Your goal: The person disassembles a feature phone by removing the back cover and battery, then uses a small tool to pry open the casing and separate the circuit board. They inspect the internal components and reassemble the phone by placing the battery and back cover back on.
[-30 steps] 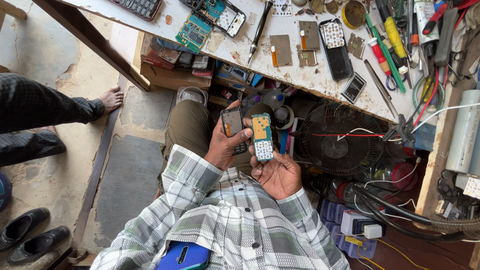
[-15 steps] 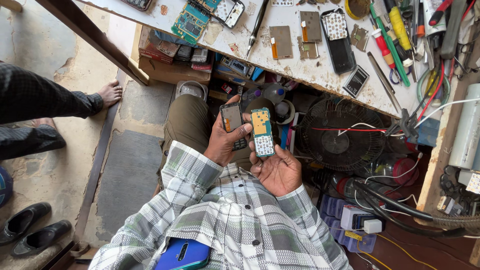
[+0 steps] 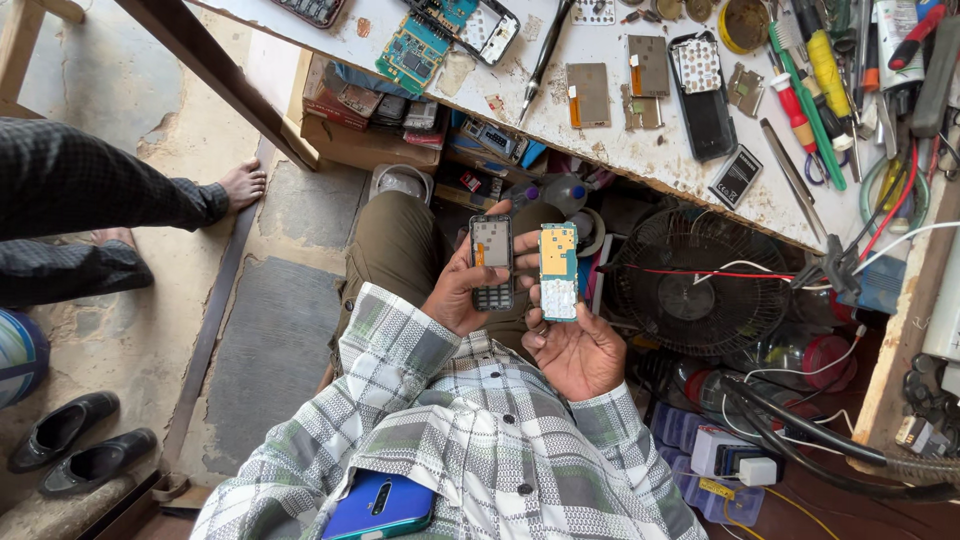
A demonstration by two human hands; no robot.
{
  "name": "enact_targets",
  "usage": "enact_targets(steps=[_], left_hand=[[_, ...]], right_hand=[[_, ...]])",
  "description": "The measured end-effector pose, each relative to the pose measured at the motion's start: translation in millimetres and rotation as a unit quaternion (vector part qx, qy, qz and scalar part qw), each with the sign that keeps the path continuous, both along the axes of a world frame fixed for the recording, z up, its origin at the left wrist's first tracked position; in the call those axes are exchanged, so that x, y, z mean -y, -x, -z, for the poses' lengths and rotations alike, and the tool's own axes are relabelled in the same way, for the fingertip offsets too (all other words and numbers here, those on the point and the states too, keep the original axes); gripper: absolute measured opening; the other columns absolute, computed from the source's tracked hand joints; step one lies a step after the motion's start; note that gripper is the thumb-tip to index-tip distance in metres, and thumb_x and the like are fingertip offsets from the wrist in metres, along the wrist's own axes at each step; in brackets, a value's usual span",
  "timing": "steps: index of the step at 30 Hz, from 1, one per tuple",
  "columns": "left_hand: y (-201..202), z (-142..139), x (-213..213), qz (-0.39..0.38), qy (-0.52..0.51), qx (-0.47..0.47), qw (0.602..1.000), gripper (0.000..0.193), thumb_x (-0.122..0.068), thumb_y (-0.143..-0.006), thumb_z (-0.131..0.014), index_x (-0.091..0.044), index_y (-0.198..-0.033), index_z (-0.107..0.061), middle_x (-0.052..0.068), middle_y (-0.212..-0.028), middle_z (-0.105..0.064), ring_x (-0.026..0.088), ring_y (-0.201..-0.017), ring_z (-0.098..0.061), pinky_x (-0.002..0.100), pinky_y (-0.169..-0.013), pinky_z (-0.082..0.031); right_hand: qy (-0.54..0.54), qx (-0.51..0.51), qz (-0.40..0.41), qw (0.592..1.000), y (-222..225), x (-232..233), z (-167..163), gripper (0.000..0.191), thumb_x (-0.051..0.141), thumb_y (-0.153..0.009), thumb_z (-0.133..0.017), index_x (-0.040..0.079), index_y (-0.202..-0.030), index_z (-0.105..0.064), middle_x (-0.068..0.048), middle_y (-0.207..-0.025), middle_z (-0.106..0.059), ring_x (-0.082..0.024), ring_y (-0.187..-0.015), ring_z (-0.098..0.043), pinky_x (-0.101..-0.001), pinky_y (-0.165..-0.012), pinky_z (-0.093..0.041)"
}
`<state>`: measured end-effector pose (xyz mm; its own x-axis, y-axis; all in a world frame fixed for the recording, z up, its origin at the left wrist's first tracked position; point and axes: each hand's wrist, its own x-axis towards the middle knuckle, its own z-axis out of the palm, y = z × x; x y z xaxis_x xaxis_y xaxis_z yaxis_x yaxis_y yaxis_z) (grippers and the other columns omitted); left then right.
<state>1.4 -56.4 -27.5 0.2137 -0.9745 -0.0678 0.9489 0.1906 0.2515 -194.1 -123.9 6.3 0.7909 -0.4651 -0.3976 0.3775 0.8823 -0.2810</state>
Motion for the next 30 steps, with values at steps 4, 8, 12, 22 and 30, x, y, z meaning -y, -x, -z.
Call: enact_targets(steps=[4, 8, 12, 22, 30], left_hand=[[-1.6, 0.6, 0.7, 0.009, 0.076, -0.001, 0.997, 0.092, 0.002, -0.088, -0.063, -0.017, -0.167, -0.020, 0.030, -0.157, -0.045, 0.039, -0.140, -0.054, 0.048, -0.108, -0.053], [-3.0, 1.7, 1.5, 0.024, 0.100, -0.115, 0.988, 0.069, -0.043, -0.107, -0.047, -0.014, -0.165, -0.023, 0.033, -0.162, -0.036, 0.044, -0.147, -0.044, 0.056, -0.116, -0.046], [-2.7, 0.8, 0.7, 0.024, 0.099, -0.154, 0.983, 0.078, -0.067, -0.106, -0.029, -0.015, -0.164, -0.025, 0.031, -0.162, -0.033, 0.044, -0.149, -0.040, 0.060, -0.121, -0.040], [-4.1, 1.5, 0.8, 0.005, 0.083, -0.102, 0.991, 0.065, -0.052, -0.114, -0.033, -0.016, -0.168, -0.026, 0.021, -0.165, -0.041, 0.037, -0.142, -0.052, 0.048, -0.106, -0.054], [7.2, 7.0, 5.6, -0.056, -0.050, 0.015, 0.997, 0.069, -0.035, -0.114, -0.050, -0.008, -0.171, -0.023, 0.020, -0.145, -0.053, 0.024, -0.119, -0.063, 0.040, -0.099, -0.061]], right_hand=[[0.005, -0.005, 0.009, 1.000, 1.9, 1.0, 1.0, 0.045, 0.025, -0.100, -0.066, 0.003, -0.138, -0.059, -0.016, -0.133, -0.066, -0.024, -0.109, -0.064, -0.0362, -0.082, -0.049], [0.012, -0.006, 0.011, 1.000, 2.7, 1.3, 1.4, 0.044, 0.025, -0.100, -0.066, 0.003, -0.137, -0.060, -0.016, -0.132, -0.065, -0.025, -0.109, -0.064, -0.0364, -0.082, -0.049], [0.006, -0.008, 0.009, 1.000, 1.6, 1.3, 1.4, 0.044, 0.025, -0.100, -0.066, 0.003, -0.137, -0.060, -0.016, -0.131, -0.066, -0.025, -0.108, -0.064, -0.0365, -0.081, -0.049], [0.067, -0.052, 0.021, 0.996, -2.4, 0.3, 2.5, 0.042, 0.021, -0.095, -0.063, 0.005, -0.134, -0.063, -0.016, -0.126, -0.066, -0.023, -0.103, -0.064, -0.0358, -0.079, -0.051], [0.683, -0.416, 0.047, 0.599, -15.4, -13.0, -8.4, 0.041, 0.016, -0.088, -0.083, 0.006, -0.124, -0.067, -0.011, -0.127, -0.065, -0.019, -0.105, -0.063, -0.0292, -0.083, -0.052]])
